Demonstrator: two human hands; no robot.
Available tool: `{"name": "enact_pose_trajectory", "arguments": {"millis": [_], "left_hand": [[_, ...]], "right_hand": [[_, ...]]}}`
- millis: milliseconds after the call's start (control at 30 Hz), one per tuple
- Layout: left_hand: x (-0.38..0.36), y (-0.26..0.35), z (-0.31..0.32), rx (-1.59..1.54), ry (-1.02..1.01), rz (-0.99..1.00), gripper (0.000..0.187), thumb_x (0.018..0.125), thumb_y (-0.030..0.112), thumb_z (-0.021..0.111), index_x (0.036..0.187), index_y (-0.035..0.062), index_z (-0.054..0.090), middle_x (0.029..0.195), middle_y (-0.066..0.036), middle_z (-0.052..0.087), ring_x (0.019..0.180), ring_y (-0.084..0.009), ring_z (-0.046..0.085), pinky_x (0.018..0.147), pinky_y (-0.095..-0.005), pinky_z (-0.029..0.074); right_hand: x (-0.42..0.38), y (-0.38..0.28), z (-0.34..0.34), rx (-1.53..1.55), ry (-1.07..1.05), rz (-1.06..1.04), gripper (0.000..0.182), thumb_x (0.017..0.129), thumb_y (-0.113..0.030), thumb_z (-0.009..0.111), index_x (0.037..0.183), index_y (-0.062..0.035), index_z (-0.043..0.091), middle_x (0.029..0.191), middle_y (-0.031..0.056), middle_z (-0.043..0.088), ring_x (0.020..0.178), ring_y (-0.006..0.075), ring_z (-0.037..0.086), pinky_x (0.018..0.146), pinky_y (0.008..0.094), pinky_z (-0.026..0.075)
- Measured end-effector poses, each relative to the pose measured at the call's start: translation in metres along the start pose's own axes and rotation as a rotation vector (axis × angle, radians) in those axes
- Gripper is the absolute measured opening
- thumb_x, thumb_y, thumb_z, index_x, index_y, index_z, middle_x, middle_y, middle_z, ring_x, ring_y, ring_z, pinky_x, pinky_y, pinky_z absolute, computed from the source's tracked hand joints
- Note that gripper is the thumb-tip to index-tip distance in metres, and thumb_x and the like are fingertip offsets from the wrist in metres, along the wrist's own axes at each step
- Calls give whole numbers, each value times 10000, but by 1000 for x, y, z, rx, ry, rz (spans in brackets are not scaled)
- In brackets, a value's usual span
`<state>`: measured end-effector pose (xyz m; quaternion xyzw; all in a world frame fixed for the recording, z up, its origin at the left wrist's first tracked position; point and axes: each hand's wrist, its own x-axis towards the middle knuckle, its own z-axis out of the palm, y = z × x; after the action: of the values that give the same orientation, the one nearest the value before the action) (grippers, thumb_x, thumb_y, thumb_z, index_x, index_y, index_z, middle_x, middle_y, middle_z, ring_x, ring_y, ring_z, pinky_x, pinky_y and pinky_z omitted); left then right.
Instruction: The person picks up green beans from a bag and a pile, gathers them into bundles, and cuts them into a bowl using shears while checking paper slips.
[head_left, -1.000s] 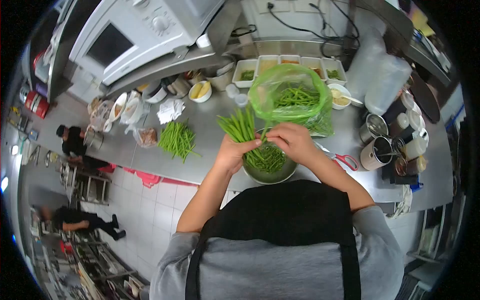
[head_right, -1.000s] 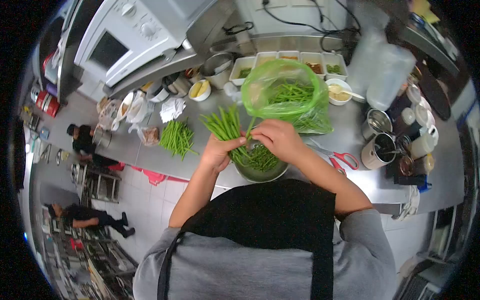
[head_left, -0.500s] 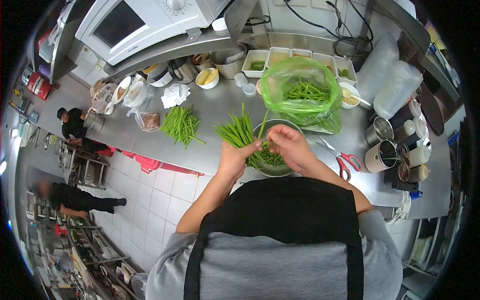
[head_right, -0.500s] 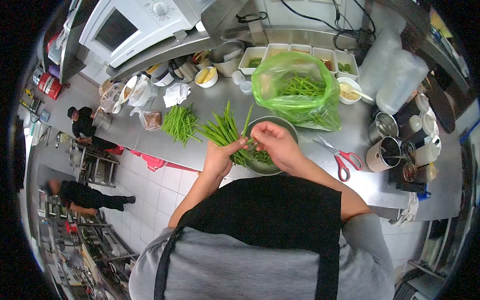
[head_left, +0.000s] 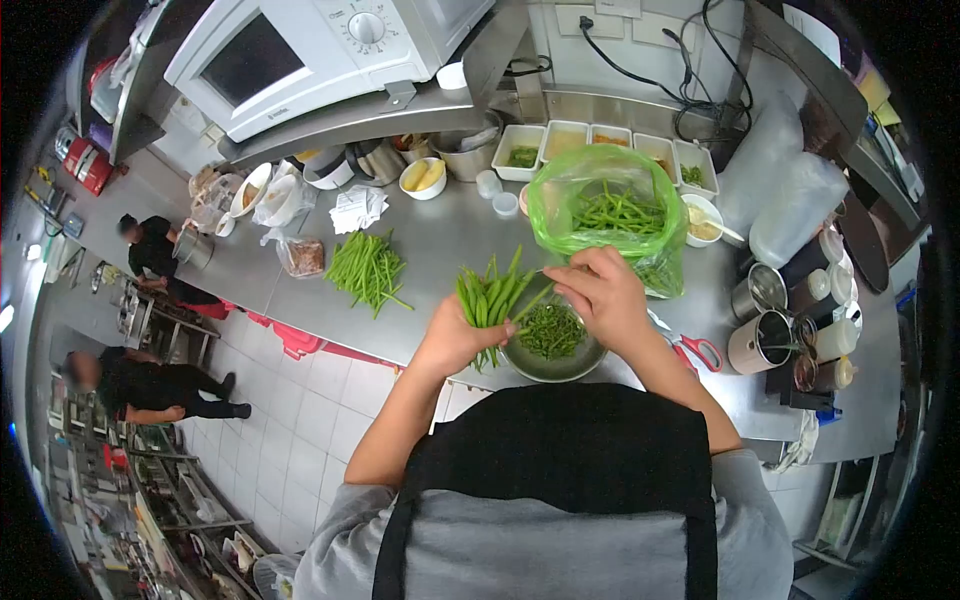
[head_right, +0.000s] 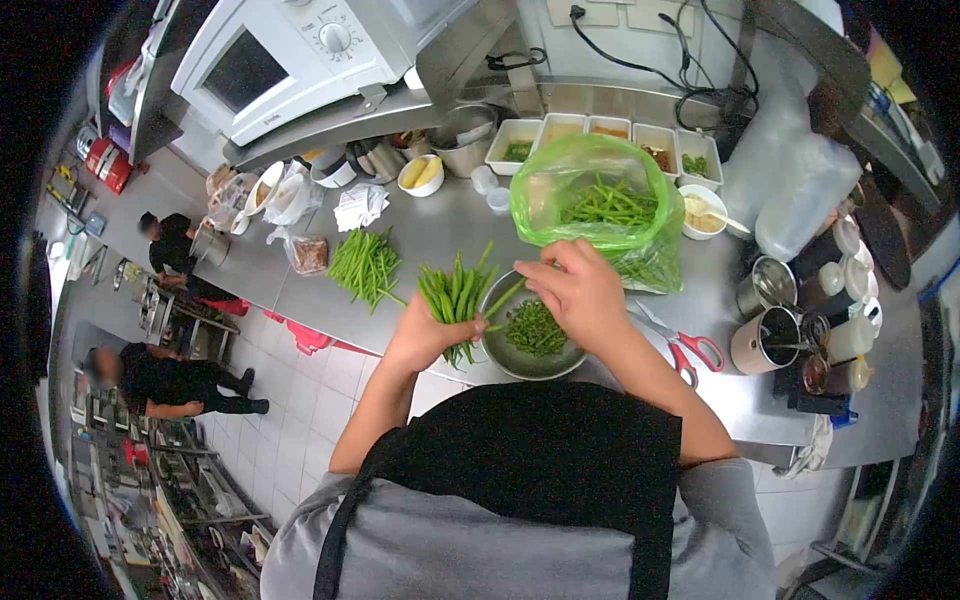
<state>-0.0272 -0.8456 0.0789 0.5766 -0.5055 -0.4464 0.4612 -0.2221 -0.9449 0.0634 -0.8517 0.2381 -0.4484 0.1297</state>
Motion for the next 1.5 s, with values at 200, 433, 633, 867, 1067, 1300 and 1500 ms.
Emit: {"name": "enact_pose_trajectory", "arguments": {"millis": [200,433,633,867,1067,1300,1500], "left_hand": [[-8,-8,-10,16,52,-58,181,689,-19,671,828,-10,555,704,-38,594,627,-121,564,580,-265,456],[-13,-16,-21,-142,169,16,248,675,-26,688,878,-7,547,744,-73,612,619,-141,586,569,-271,480],[12,-36,-157,67,485,-7,202,667,-33,651,853,-23,573,729,-76,604,601,-165,574,549,-287,465],[68,-108,-263,162,729,-176,177,693,-73,617,835,9,551,681,-88,578,509,-178,539,464,-322,441],[65,-44,-184,-435,512,-71,283,696,-90,642,922,30,521,747,-88,581,603,-186,576,518,-319,487],[32,-30,-7,-927,-395,-138,430,754,67,577,1154,-15,441,810,-123,568,748,-277,599,730,-444,512],[-5,-40,57,-1161,-625,-296,568,783,245,642,1247,12,413,1098,-188,549,990,-327,571,863,-458,469]], "right_hand": [[-10,8,8,90,-99,-62,105,729,-115,675,827,-91,646,816,19,566,729,179,530,616,279,431],[-16,11,34,1335,277,869,75,832,-90,593,895,-60,620,875,11,595,760,75,520,630,209,410],[-32,30,36,461,-160,451,75,701,-38,684,760,-66,647,744,36,574,681,142,553,571,257,419],[-42,32,45,-54,-434,266,287,691,-78,666,972,-74,607,786,87,609,736,255,594,630,368,474],[-27,27,31,207,-343,280,375,750,-88,643,1115,-64,558,858,91,634,809,228,616,685,325,488],[26,9,20,883,-136,351,451,882,-245,513,1285,-62,428,1303,91,446,1167,185,435,916,318,384],[20,5,19,1259,-635,461,446,928,-337,416,1214,-5,504,1246,116,504,1104,188,487,917,305,383]]}}
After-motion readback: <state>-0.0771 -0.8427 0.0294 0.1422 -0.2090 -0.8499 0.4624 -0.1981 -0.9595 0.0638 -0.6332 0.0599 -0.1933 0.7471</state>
